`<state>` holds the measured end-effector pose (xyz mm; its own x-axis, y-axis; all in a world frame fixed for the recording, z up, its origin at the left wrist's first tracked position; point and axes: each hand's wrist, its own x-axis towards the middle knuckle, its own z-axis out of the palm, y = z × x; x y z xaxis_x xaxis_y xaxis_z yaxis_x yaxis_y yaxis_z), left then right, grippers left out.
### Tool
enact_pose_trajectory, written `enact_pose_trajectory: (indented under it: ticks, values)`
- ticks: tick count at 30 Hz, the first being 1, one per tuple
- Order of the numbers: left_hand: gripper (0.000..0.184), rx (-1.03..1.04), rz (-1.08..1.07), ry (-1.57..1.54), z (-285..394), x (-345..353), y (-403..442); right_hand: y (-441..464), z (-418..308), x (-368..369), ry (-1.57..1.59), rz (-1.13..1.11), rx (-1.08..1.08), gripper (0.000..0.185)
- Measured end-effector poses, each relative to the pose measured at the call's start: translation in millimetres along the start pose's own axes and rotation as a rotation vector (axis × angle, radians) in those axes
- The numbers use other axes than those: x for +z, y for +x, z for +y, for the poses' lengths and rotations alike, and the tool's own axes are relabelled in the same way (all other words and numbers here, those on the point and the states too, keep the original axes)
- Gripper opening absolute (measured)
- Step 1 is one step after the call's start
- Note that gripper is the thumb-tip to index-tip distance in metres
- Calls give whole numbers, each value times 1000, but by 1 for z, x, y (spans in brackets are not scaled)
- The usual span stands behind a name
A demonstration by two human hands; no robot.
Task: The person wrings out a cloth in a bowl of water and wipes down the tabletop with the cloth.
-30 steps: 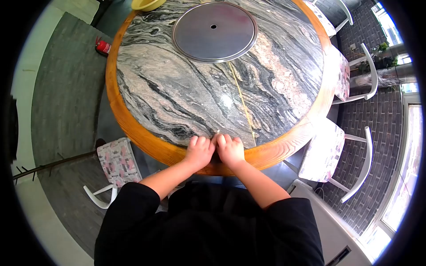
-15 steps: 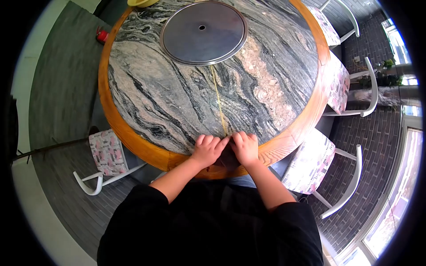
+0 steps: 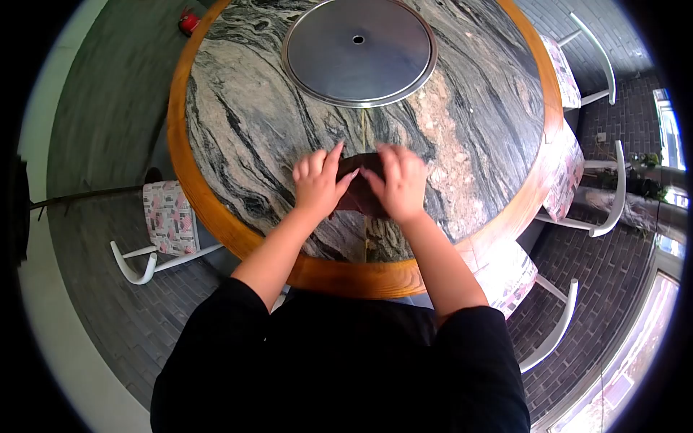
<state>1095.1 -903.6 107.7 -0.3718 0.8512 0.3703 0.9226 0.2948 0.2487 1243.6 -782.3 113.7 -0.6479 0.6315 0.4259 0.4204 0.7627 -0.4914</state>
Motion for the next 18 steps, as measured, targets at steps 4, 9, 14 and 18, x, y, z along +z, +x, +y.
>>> enact_pose_trajectory:
  ticks: [4,9,14,18]
  values:
    - [56,-81,-6,-127,-8,-32,-49,-26,-16,-8,-2,-524,-256,84]
    - [47,-158,-98,-119,-49,-74,-152,-19,-23,9,-129,-493,-203,68]
    - [39,-541,-90,194,-128,-95,-229,-5,-23,27,-130,-413,-186,64]
    - [36,-1034,433,269,-171,-80,-264,24,-20,47,-197,-423,-161,61]
